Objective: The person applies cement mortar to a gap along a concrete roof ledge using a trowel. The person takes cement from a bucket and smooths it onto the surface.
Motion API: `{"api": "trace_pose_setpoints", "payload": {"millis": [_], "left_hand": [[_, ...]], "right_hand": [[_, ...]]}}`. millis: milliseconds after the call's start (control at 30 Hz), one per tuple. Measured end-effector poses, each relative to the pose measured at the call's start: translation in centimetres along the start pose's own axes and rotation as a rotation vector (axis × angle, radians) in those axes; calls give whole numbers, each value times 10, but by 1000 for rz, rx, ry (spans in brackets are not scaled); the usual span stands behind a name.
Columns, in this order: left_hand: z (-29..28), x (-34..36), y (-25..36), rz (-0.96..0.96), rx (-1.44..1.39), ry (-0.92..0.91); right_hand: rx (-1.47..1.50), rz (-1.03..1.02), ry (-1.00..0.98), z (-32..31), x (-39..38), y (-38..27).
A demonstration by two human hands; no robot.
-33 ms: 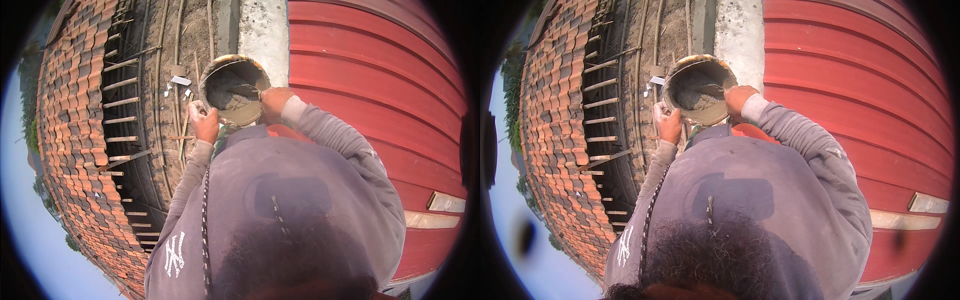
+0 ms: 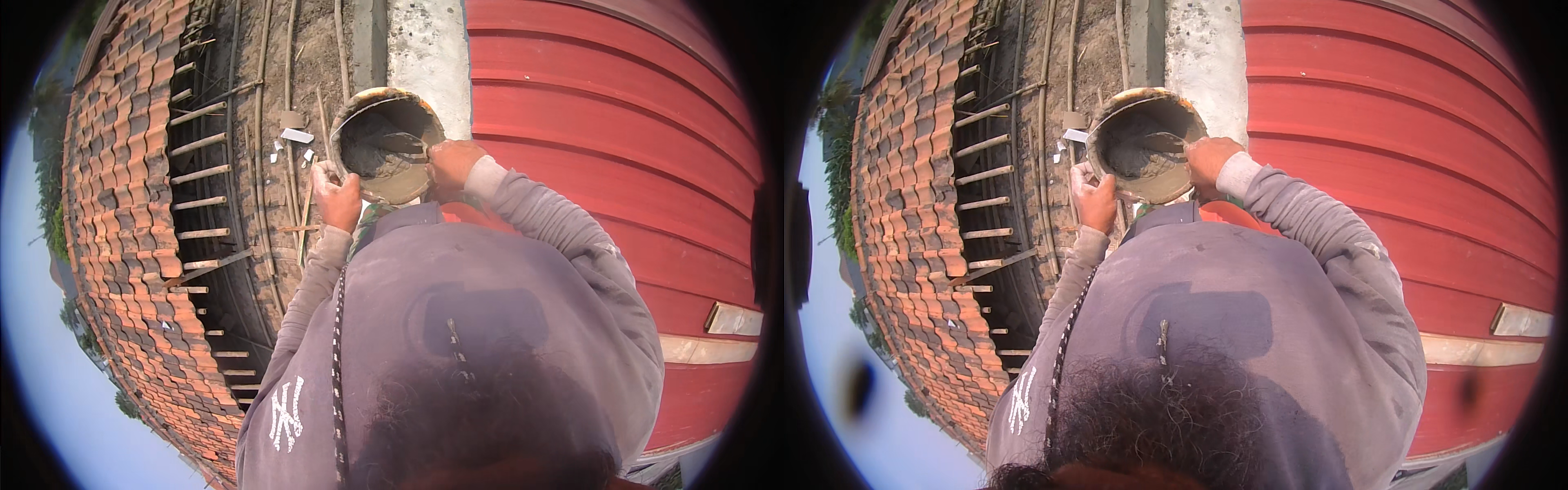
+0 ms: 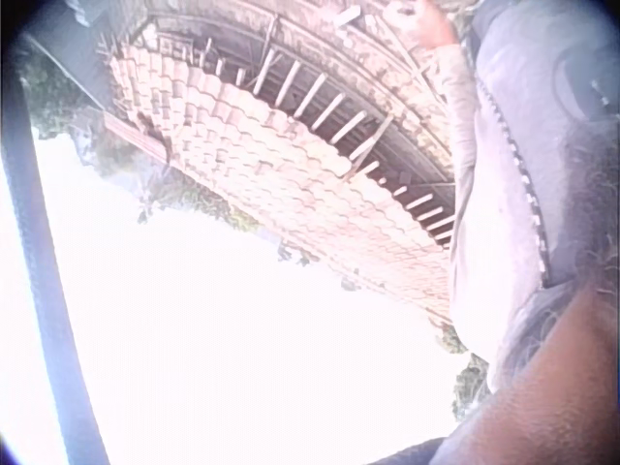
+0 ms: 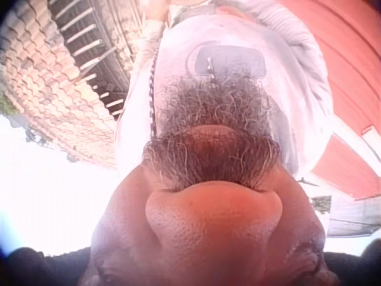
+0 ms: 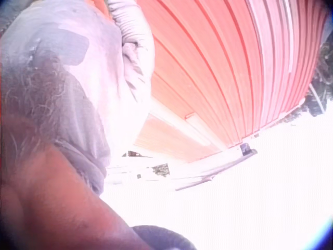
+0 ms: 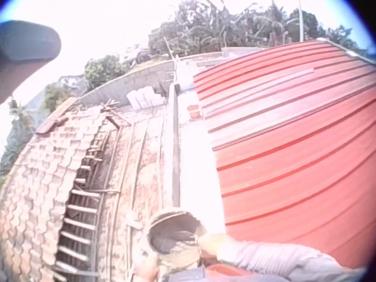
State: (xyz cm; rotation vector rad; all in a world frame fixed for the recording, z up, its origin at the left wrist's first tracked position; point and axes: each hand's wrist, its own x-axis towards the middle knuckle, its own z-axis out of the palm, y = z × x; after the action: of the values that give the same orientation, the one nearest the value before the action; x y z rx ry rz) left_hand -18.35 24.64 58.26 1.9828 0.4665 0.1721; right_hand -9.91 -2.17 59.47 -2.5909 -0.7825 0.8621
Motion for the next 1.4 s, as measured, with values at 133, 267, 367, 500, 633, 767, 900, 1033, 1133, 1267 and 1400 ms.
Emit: {"api": "trace_pose_setpoints", "payload": {"millis": [133, 267, 367, 500, 633, 767, 900, 1033, 1133, 1267, 1400], "left_hand": [[-1, 3, 32, 297, 250, -76], [1, 1, 54, 459, 211, -213], [-4, 0, 62, 527, 140, -361], [-18, 17, 22, 414, 62, -525], [-26, 22, -28, 155, -3, -556], [-10, 10, -72, -178, -202, -521], [18, 9, -130, -265, -183, -513], [56, 25, -230, -310, -193, -440], [97, 53, -279, -419, -293, -410], [185, 106, -332, -532, -552, -363], [290, 161, -404, -623, -584, -292]], "right_hand": [[71, 205, 144, -15, -45, -9], [8, 278, 185, 7, -48, 4], [597, 529, -219, 15, -45, -1], [1316, 412, -206, 102, -67, -16], [777, 414, 404, 197, -72, -63], [895, 630, 220, 193, -72, -84], [1031, 588, 149, 232, -47, -53], [1555, 624, -79, 279, -12, -9], [1609, 563, -67, 283, 27, 29], [1625, 560, 54, 309, 93, 95], [1618, 541, 192, 332, 158, 163]]}}
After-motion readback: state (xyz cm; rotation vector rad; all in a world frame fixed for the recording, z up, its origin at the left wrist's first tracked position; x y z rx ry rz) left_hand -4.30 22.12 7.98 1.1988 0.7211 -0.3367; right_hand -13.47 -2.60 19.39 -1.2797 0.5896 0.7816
